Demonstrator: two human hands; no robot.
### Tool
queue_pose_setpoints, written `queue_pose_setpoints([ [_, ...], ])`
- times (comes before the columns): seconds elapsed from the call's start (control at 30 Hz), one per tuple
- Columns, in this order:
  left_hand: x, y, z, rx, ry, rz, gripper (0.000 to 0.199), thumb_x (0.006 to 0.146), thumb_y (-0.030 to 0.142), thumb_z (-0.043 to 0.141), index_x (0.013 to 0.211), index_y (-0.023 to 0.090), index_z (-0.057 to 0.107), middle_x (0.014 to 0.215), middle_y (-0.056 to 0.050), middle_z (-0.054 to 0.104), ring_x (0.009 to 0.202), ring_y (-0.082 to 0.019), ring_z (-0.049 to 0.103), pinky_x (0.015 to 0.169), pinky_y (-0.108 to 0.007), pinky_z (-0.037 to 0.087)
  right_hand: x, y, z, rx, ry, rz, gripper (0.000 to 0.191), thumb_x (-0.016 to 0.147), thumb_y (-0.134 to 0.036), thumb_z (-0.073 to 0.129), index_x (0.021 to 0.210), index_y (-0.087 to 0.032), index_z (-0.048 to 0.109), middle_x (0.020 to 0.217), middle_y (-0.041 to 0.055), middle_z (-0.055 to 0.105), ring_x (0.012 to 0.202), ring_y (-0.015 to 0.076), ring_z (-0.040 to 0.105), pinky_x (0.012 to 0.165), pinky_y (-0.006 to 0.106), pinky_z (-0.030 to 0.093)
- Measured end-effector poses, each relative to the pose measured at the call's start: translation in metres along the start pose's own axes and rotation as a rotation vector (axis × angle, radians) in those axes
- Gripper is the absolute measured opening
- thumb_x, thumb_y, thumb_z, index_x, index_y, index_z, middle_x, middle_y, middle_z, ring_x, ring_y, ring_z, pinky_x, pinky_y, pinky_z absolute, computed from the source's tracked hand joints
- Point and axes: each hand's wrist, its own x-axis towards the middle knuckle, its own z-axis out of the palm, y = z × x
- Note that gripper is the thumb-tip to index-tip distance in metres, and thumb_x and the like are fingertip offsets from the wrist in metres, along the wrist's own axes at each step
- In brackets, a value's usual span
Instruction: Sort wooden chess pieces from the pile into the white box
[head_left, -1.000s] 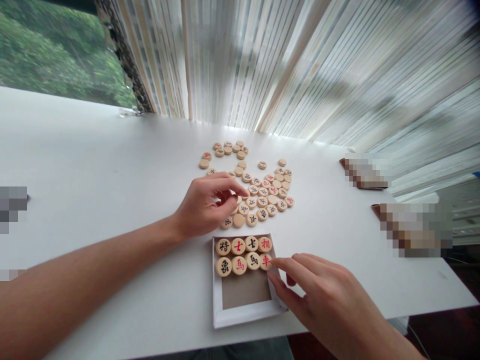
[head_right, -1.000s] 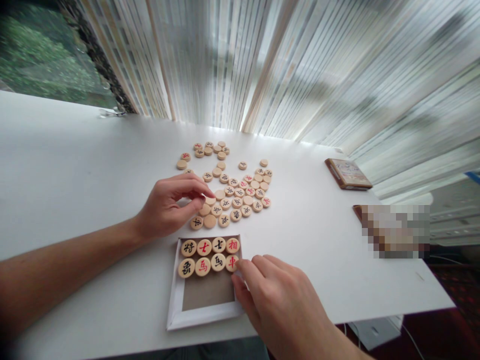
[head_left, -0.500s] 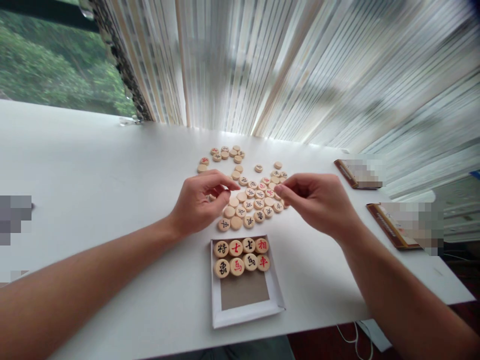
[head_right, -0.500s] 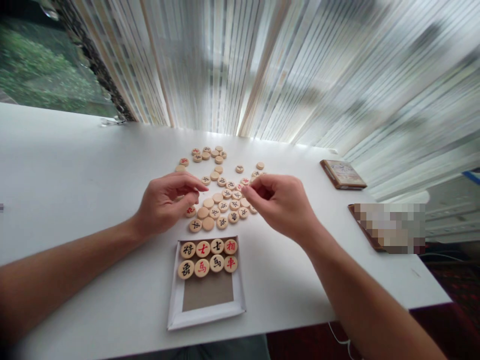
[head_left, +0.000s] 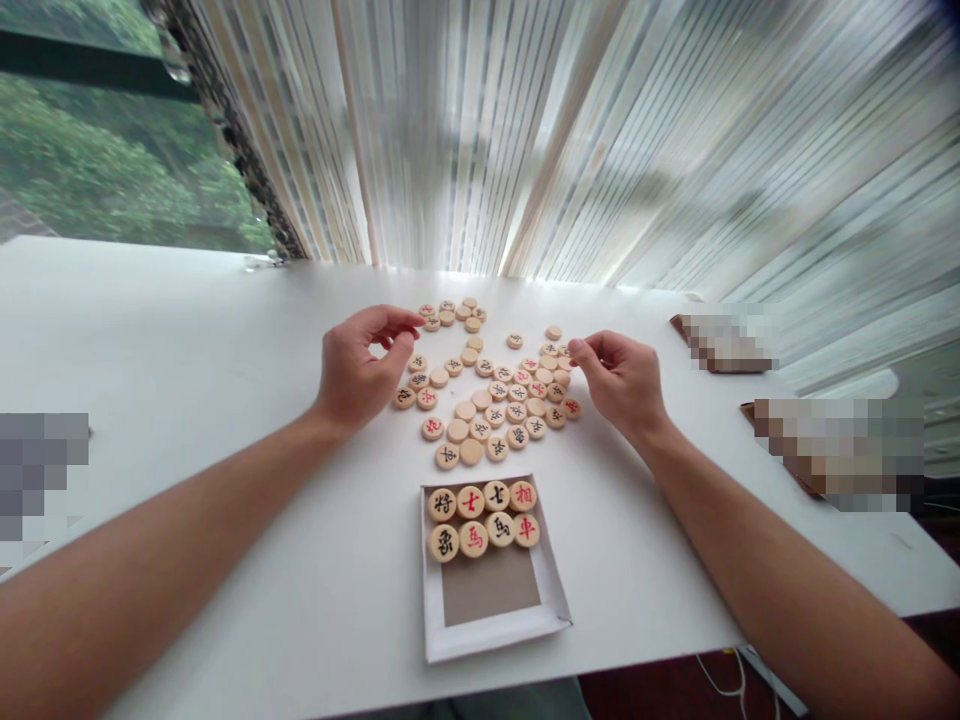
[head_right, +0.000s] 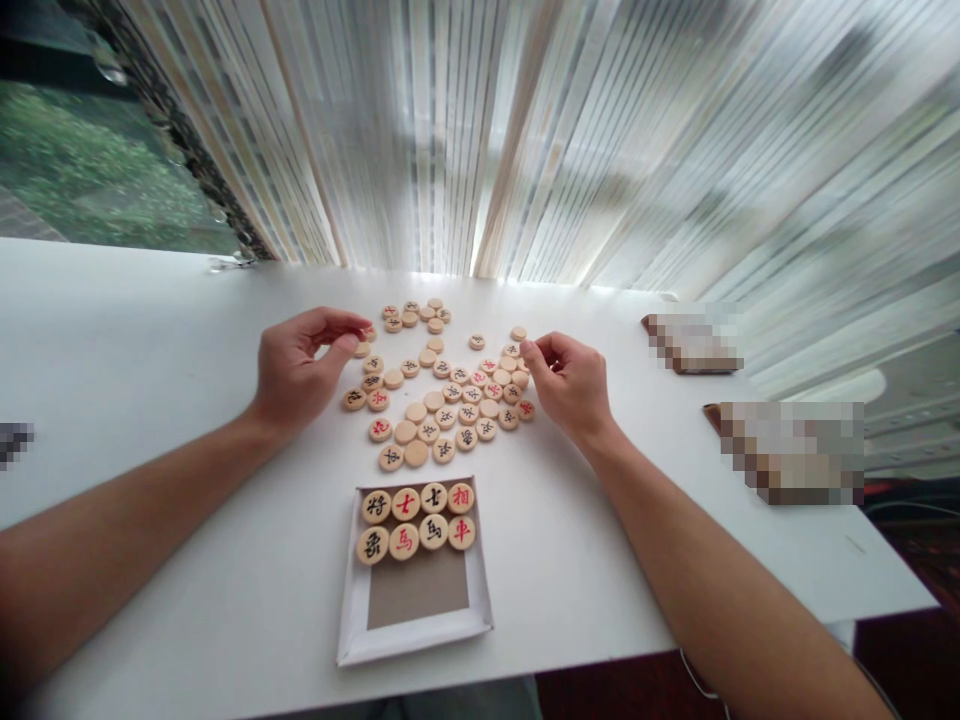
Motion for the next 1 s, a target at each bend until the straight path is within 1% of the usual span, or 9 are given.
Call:
queue_pose_setpoints([
  [0.17,-0.0049,0.0058,0.0022,0.118,-0.051,0.112,0.021,0.086,0.013,0.065,0.098,0.017,0.082,0.086,-0.003,0.079,0.075,-0.016,0.069,0.077,-0.027,0.055,-0.0038,-0.0017,0.0033,0.037,-0.035,0.012,0.031,0.094,-0.041,0.068,0.073,-0.018,0.07,0.067,0.0036,0.068,0.063,0.0169,0.06,0.062,0.029,0.044],
  [0.23,-0.0052,0.0074,0.0021,0.136,-0.052,0.125,0.021,0.086,0.014,0.064,0.098,0.016,0.082,0.086,-0.003,0.079,0.075,-0.016,0.068,0.077,-0.028,0.055,-0.0051,-0.0033,0.0046,0.067,-0.039,0.027,0.032,0.093,-0.042,0.068,0.072,-0.018,0.07,0.065,0.0026,0.067,0.063,0.017,0.058,0.06,0.028,0.043],
  [0.43,-0.0027,0.003,0.0004,0.095,-0.015,0.04,0.02,0.089,0.017,0.064,0.097,0.016,0.082,0.091,-0.006,0.082,0.08,-0.018,0.072,0.078,-0.03,0.055,-0.0051,-0.0017,0.0061,0.154,-0.054,0.058,0.042,0.1,-0.05,0.06,0.072,-0.02,0.07,0.06,-0.0001,0.059,0.056,0.0152,0.05,0.056,0.029,0.039],
  [0.5,-0.0019,0.0009,0.0002,0.086,0.0,0.004,0.02,0.089,0.018,0.065,0.097,0.017,0.083,0.091,-0.006,0.082,0.08,-0.018,0.073,0.078,-0.031,0.056,-0.0046,0.0,0.0072,0.2,-0.057,0.065,0.046,0.103,-0.051,0.054,0.072,-0.02,0.069,0.06,-0.0001,0.058,0.056,0.0157,0.05,0.056,0.029,0.041],
  [0.6,-0.0011,-0.001,0.0001,0.076,0.006,-0.029,0.02,0.089,0.021,0.065,0.098,0.017,0.083,0.093,-0.006,0.083,0.082,-0.019,0.074,0.08,-0.032,0.057,-0.0043,0.001,0.0085,0.256,-0.052,0.072,0.048,0.106,-0.049,0.047,0.074,-0.021,0.068,0.065,0.0013,0.061,0.059,0.0164,0.053,0.057,0.029,0.044],
  [0.7,-0.0009,-0.0014,-0.0001,0.06,0.004,-0.047,0.02,0.09,0.023,0.065,0.098,0.017,0.083,0.094,-0.006,0.083,0.084,-0.02,0.075,0.08,-0.032,0.058,-0.0041,0.001,0.0082,0.265,-0.044,0.07,0.046,0.106,-0.047,0.046,0.077,-0.021,0.068,0.069,0.0028,0.066,0.061,0.0168,0.055,0.058,0.03,0.046],
  [0.8,-0.0008,-0.001,-0.0001,0.055,-0.001,-0.06,0.021,0.09,0.023,0.065,0.099,0.018,0.083,0.094,-0.005,0.083,0.085,-0.02,0.076,0.081,-0.032,0.058,-0.004,0.0019,0.0074,0.228,-0.048,0.063,0.041,0.105,-0.044,0.05,0.077,-0.02,0.069,0.069,0.0024,0.066,0.06,0.0164,0.055,0.058,0.03,0.045],
  [0.9,-0.0007,-0.0006,0.0006,0.065,-0.001,-0.06,0.02,0.089,0.024,0.066,0.098,0.018,0.083,0.093,-0.005,0.083,0.084,-0.02,0.076,0.081,-0.031,0.058,-0.0048,0.0025,0.0073,0.167,-0.059,0.046,0.03,0.1,-0.041,0.06,0.082,-0.019,0.072,0.07,0.0021,0.068,0.059,0.0161,0.055,0.057,0.03,0.044],
  [1.0,-0.0006,-0.0006,0.0016,0.073,0.004,-0.053,0.02,0.089,0.024,0.066,0.098,0.018,0.083,0.092,-0.005,0.083,0.083,-0.019,0.075,0.08,-0.031,0.057,-0.0054,-0.0002,0.0079,0.103,-0.083,-0.003,0.02,0.094,-0.036,0.067,0.09,-0.019,0.077,0.076,0.0032,0.072,0.062,0.0172,0.058,0.06,0.031,0.046],
])
